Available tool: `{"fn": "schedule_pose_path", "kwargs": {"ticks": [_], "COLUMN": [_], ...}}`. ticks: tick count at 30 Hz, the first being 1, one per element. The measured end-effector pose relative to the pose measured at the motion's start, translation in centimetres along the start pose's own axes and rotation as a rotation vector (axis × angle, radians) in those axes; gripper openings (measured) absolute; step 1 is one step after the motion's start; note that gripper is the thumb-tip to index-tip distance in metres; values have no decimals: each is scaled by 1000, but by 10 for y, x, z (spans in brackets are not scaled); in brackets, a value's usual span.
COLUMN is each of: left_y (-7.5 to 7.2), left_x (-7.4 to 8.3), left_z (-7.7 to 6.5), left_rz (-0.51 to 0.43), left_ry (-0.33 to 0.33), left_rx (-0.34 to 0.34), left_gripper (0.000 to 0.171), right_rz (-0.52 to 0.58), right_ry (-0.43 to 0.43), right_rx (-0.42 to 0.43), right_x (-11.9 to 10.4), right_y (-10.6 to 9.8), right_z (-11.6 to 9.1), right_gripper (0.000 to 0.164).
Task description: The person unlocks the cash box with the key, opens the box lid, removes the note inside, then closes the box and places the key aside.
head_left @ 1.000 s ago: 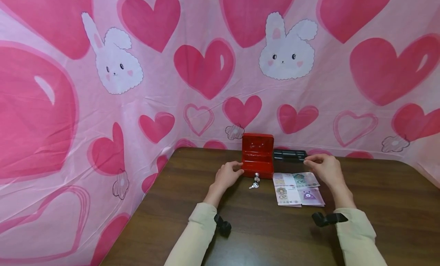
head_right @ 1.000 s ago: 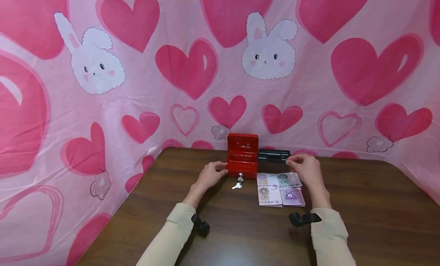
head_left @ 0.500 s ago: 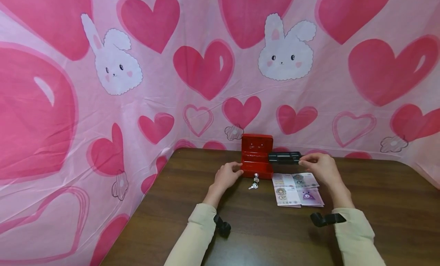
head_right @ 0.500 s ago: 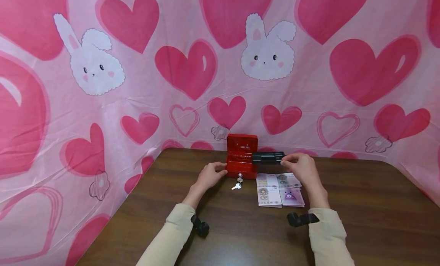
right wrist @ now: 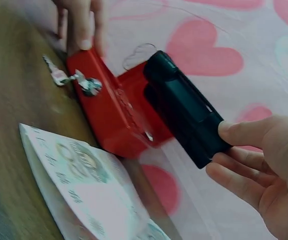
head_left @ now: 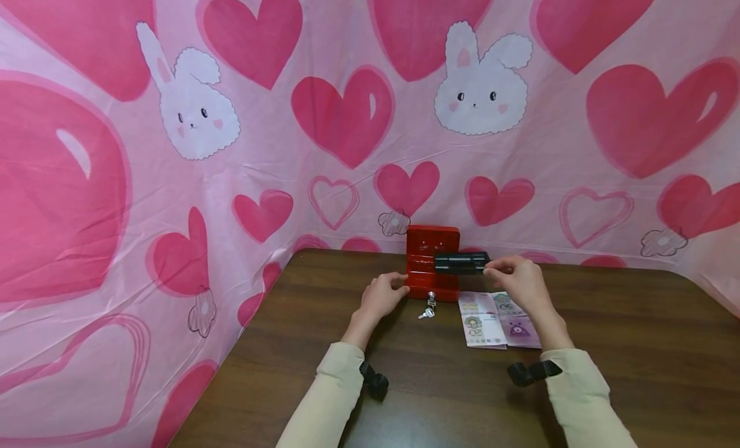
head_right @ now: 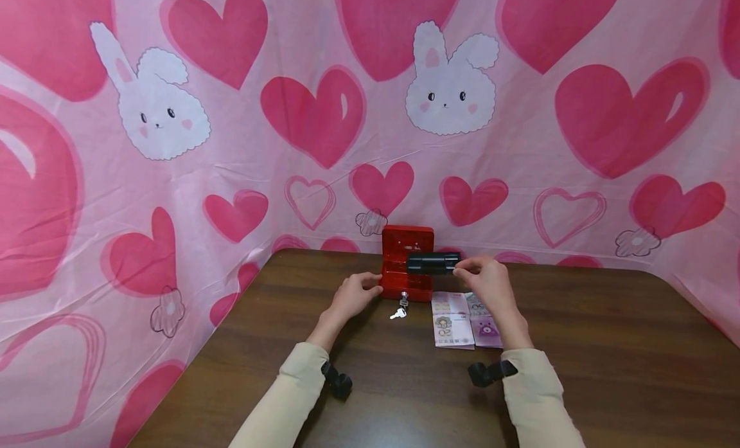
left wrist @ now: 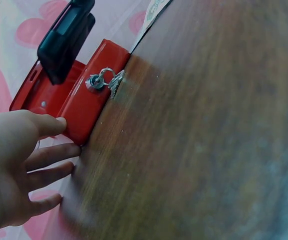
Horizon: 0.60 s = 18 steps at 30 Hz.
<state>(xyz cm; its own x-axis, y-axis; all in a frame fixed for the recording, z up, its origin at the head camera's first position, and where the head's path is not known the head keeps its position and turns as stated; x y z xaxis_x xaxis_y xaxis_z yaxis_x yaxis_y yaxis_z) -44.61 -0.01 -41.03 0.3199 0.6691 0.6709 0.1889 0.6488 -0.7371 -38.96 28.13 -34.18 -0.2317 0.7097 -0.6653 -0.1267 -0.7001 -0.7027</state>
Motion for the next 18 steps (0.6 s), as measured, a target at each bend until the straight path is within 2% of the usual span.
{"fn": "schedule_pose_path", "kwargs": {"ticks": [12, 18], "left_y": [-1, 0], "left_x": [0, -1], "left_z": [0, 0], "left_rz": [-14, -13], "left_ry": [11, 3], "left_rx": [-1, -14], "left_gripper": [33, 36], "right_rz": [-39, -30], "right_ry": [-71, -87], "right_rx": [133, 119], "right_x": [-13, -17], "right_y": [31, 48], "right_z": [7, 10], "right_gripper": [12, 10]}}
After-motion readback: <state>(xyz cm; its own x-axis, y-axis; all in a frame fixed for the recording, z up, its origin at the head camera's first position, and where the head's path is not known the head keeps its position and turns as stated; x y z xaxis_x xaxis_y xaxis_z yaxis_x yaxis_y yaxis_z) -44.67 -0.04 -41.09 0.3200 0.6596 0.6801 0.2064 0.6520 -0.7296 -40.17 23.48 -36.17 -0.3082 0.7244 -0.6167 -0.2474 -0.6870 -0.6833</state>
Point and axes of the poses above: each hand's wrist, its own z-axis towards the middle knuckle, its own y-axis out of the palm, x = y × z, the point moved 9 cm from there along z, towards the middle knuckle, and after that the axes turned 12 degrees about -x, right-handed, at the moved point
